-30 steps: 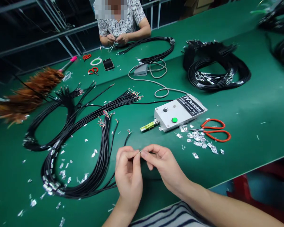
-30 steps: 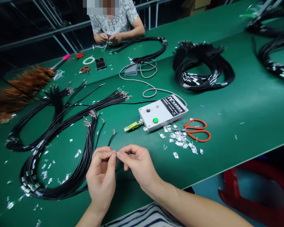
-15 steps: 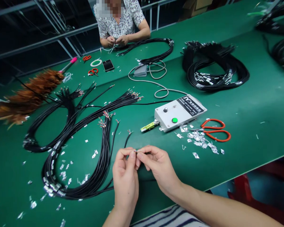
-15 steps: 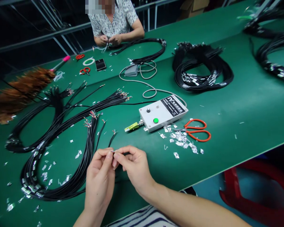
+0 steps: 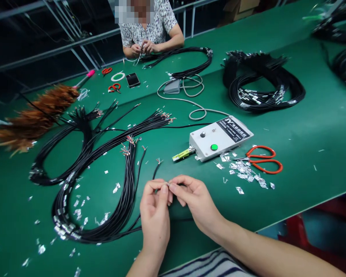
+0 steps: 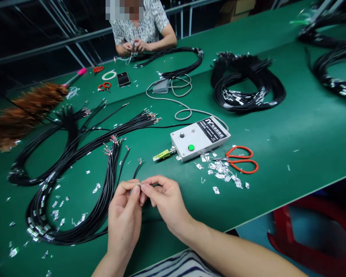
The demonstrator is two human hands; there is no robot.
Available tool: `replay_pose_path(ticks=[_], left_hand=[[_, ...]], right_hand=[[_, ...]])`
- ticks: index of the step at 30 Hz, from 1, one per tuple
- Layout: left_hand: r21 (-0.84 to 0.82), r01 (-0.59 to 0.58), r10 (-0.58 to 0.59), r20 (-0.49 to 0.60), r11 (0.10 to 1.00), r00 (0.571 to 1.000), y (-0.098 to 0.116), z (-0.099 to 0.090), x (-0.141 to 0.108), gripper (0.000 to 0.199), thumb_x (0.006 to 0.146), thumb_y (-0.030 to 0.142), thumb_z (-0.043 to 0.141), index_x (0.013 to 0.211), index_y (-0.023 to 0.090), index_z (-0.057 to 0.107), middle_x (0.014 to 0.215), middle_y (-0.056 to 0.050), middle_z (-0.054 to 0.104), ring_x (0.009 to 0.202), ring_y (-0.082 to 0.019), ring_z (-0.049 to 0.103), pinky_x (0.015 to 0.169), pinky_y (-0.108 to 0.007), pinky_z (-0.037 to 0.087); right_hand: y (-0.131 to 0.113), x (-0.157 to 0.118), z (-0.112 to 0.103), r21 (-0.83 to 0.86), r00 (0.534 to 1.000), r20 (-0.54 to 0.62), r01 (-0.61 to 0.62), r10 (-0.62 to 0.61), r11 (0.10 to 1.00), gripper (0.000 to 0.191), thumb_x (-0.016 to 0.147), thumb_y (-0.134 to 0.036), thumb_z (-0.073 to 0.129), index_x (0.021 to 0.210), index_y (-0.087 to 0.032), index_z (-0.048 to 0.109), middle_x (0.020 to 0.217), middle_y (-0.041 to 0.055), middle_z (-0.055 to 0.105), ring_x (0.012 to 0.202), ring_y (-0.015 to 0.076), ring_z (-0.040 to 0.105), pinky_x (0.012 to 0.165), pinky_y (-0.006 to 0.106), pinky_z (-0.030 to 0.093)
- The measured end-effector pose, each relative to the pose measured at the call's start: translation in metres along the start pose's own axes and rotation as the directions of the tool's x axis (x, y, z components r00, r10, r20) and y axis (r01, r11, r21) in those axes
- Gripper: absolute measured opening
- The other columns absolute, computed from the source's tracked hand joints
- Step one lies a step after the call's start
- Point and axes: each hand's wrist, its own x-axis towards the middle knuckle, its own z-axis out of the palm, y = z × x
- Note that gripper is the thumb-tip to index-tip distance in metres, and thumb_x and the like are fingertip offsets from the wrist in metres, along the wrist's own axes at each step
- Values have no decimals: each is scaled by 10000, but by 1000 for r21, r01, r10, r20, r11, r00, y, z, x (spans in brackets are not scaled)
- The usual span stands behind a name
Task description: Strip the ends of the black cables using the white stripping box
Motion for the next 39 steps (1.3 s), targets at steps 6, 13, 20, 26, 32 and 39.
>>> replay_pose_path(ticks=[6,13,20,26,32,39], left_hand=[[111,77,-97,182,991,978,11,-4,5,340,760,356,783,1046,208,673,971,-51,617,823,-140,602,686,-221,496],[157,38,-79,266,987,961,13,1,15,169,764,320,774,803,175,696,813,-5,580,646,-86,539,560,-181,430],[101,148,-162,156,984,974,7,8,16,262,755,382,767,805,168,625,540,41,565,483,-89,514,493,-191,402],[315,38,-61,62,948,996,5,6,12,249,759,376,729,796,143,646,480,38,539,455,-99,490,460,-199,374],[283,22,-33,34,959,999,3,8,15,261,734,385,735,744,144,636,540,42,507,477,-81,421,447,-189,343],[306,-32,-6,120,951,993,-2,6,18,214,748,345,728,710,158,631,580,27,553,481,-86,438,455,-194,356]], right_hand=[[-3,0,-9,-11,996,61,-58,59,998,305,695,-433,794,792,-161,696,638,-18,618,464,51,381,496,224,294],[-11,1,-19,-106,995,69,-63,71,992,315,701,-449,773,746,-157,664,507,-55,524,472,73,385,515,230,294],[-15,6,-26,-179,991,135,28,-4,983,337,753,-491,739,732,-176,620,532,-34,560,518,116,506,538,255,380],[-16,12,-33,-468,955,155,296,-253,833,201,840,-354,649,742,-178,655,737,-3,560,626,118,536,588,255,442],[-33,8,-52,-793,878,346,463,-332,397,155,948,-246,515,893,-190,648,884,38,646,708,150,595,664,288,452],[-46,18,-48,-685,618,728,675,-296,-276,247,1003,-261,488,857,-180,671,791,27,684,704,162,583,633,313,328]])
